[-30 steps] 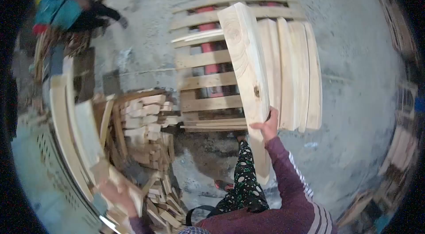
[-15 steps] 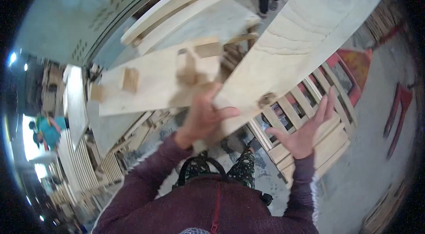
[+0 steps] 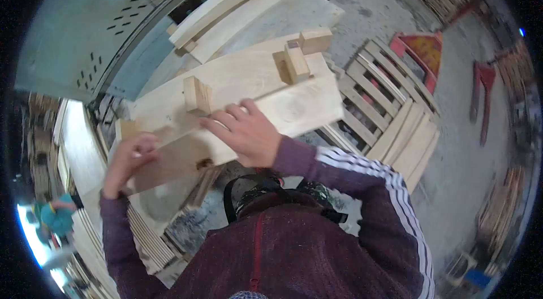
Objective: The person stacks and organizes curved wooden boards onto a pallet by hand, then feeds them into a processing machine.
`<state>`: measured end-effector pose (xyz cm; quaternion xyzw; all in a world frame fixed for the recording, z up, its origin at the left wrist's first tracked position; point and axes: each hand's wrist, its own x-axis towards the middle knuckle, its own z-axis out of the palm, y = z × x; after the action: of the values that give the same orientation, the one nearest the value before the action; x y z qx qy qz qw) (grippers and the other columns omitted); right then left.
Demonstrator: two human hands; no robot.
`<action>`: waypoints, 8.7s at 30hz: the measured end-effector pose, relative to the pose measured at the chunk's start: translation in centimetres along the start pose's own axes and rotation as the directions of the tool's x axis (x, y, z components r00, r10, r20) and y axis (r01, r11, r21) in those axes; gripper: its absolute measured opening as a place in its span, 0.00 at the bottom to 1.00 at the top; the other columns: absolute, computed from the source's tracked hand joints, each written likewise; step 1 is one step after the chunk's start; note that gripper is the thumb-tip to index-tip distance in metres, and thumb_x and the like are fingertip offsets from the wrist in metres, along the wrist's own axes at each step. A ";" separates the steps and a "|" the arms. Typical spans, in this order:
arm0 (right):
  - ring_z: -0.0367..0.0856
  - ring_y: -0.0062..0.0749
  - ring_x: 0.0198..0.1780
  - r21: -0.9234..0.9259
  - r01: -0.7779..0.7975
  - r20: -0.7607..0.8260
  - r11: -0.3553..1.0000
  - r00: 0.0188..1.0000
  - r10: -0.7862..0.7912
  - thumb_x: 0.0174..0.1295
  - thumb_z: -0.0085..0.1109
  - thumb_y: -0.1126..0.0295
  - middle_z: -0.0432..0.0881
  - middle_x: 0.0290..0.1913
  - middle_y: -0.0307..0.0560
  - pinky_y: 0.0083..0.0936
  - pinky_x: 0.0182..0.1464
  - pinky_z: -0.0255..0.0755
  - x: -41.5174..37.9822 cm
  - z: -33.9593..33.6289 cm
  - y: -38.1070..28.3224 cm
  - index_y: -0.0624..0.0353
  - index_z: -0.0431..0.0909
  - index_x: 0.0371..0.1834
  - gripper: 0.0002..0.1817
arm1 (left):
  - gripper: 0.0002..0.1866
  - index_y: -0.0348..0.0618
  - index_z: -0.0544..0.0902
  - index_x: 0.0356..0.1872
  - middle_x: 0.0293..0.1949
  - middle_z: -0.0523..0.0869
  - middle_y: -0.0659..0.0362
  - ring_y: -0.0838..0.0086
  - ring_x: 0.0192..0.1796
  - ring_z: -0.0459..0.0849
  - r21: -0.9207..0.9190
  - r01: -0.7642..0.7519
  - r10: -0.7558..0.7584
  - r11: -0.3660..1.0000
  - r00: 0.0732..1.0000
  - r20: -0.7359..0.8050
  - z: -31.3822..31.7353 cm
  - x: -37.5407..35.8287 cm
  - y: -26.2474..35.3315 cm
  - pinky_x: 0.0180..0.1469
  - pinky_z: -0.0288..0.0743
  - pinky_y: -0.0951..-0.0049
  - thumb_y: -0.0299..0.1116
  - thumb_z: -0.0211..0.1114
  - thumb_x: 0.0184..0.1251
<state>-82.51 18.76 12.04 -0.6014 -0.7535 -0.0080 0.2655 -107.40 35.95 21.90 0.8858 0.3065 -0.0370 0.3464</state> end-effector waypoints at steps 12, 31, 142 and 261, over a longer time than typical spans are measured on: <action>0.72 0.35 0.46 -0.062 -0.070 0.123 0.996 0.989 0.077 0.32 0.64 0.68 0.73 0.43 0.38 0.34 0.45 0.58 7.8 8.0 8.1 0.46 0.67 0.57 0.39 | 0.34 0.44 0.63 0.69 0.68 0.66 0.54 0.61 0.67 0.68 -0.932 -0.034 -0.636 0.362 0.722 -0.273 -3.0 -10.9 -35.1 0.65 0.65 0.60 0.55 0.53 0.71; 0.60 0.36 0.71 -0.176 -0.178 0.234 0.968 0.948 0.217 0.34 0.75 0.55 0.64 0.69 0.40 0.67 0.69 0.45 4.8 7.6 10.4 0.43 0.56 0.72 0.55 | 0.29 0.44 0.67 0.66 0.63 0.73 0.58 0.72 0.66 0.69 -0.884 -0.083 -0.620 0.460 0.683 -0.387 -0.1 -6.2 -36.3 0.63 0.63 0.63 0.46 0.60 0.70; 0.22 0.56 0.78 -0.156 -0.405 0.468 0.901 0.773 0.428 0.32 0.74 0.38 0.30 0.80 0.38 0.83 0.60 0.31 -7.4 16.5 28.7 0.23 0.41 0.77 0.65 | 0.33 0.55 0.65 0.68 0.74 0.52 0.52 0.52 0.77 0.43 -0.556 0.809 -0.627 0.190 -0.336 -0.703 27.9 -2.7 -19.3 0.70 0.31 0.33 0.57 0.52 0.63; 0.20 0.51 0.78 -0.234 -0.553 0.550 0.800 0.603 0.578 0.31 0.75 0.37 0.29 0.80 0.36 0.78 0.64 0.28 -3.0 13.9 20.4 0.23 0.42 0.76 0.65 | 0.42 0.48 0.60 0.69 0.71 0.58 0.49 0.53 0.76 0.50 -0.417 0.629 -0.340 0.656 -0.247 -0.907 16.1 -3.1 -24.7 0.69 0.46 0.37 0.49 0.68 0.55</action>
<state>-68.97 26.32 -7.34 -0.7841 -0.5677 0.2505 -0.0085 -121.62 38.26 -4.03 0.4745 0.7722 0.4085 -0.1081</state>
